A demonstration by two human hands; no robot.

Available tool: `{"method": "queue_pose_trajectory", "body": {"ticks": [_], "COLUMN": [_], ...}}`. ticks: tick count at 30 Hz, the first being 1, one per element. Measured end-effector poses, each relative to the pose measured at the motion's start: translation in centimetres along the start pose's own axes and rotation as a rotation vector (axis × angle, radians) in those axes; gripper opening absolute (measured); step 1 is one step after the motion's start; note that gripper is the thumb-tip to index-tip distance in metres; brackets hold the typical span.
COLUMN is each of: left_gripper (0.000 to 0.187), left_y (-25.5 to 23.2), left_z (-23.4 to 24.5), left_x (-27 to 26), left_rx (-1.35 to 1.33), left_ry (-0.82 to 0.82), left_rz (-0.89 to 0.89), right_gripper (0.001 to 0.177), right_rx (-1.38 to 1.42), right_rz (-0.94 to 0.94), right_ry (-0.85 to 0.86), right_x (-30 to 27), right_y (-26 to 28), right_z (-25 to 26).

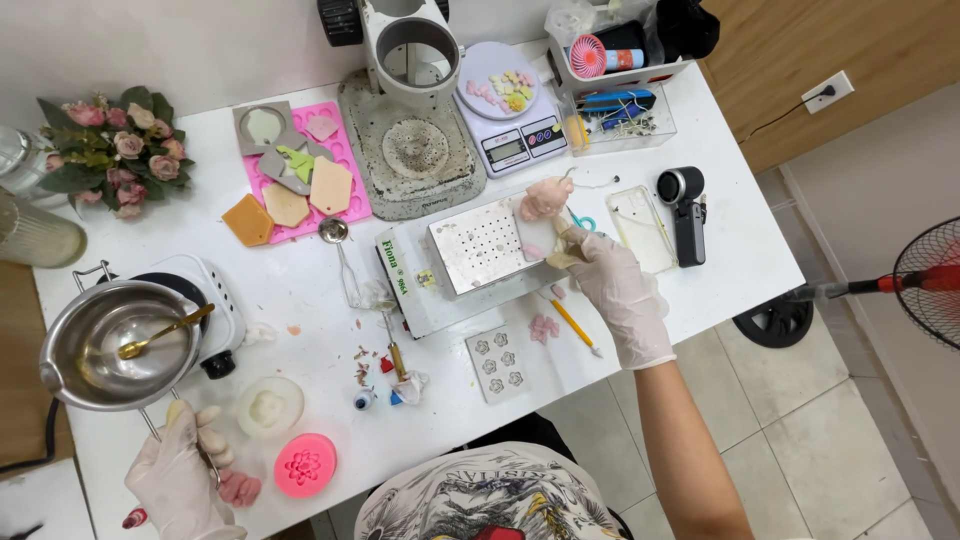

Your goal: Creating and assembling decorative wax figures using molds, wax, and specialized tools.

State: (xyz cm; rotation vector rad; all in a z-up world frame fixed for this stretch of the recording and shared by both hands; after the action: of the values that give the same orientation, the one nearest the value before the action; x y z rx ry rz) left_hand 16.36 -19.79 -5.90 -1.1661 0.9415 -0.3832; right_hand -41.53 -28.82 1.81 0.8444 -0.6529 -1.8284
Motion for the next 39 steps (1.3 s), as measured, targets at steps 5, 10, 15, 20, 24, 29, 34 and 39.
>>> {"method": "queue_pose_trajectory", "body": {"ticks": [5,10,15,20,24,29,34,39], "left_gripper": [0.025,0.023,0.020,0.025,0.026,0.025,0.028,0.029], "left_y": [1.1,0.1,-1.5,0.0,-0.2,0.3,0.8,-0.7], "left_z": [0.5,-0.5,-1.9,-2.3,-3.3,-3.3,-3.1,-3.1], "left_x": [1.1,-0.1,-1.1,-0.3,-0.6,-0.4,-0.4,-0.3], "left_rx": [0.001,-0.034,-0.023,0.055,-0.063,-0.161,-0.143,-0.106], "left_ry": [0.015,0.005,0.028,0.020,0.066,0.073,0.071,0.039], "left_rz": [0.014,0.016,0.050,0.064,0.076,0.082,0.106,0.065], "right_gripper": [0.040,0.062,0.067,0.055,0.058,0.055,0.056,0.051], "right_rx": [-0.134,-0.209,-0.032,0.088,0.139,-0.075,-0.025,-0.008], "right_rz": [0.115,0.115,0.069,0.033,0.016,0.106,0.127,0.126], "right_ry": [-0.077,-0.060,-0.028,-0.029,-0.046,-0.120,-0.112,-0.169], "right_x": [0.4,-0.2,0.2,-0.6,0.1,0.8,1.4,1.0], "right_y": [-0.3,1.0,-0.4,-0.2,-1.7,-2.9,-3.5,-4.0], "right_z": [0.4,0.8,0.1,0.4,-0.1,-0.1,-0.3,0.4]}}
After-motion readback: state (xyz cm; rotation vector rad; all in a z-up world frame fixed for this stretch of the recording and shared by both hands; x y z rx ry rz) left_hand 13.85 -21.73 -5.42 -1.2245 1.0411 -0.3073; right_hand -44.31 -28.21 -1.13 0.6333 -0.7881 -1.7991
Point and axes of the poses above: each hand's wrist, its own x-axis towards the middle knuckle, its own z-axis out of the back of the hand, y = z × x, the point moved 9 cm from there along x, towards the middle knuckle, and after that the axes turned 2 degrees about z, right-handed, at the moved point
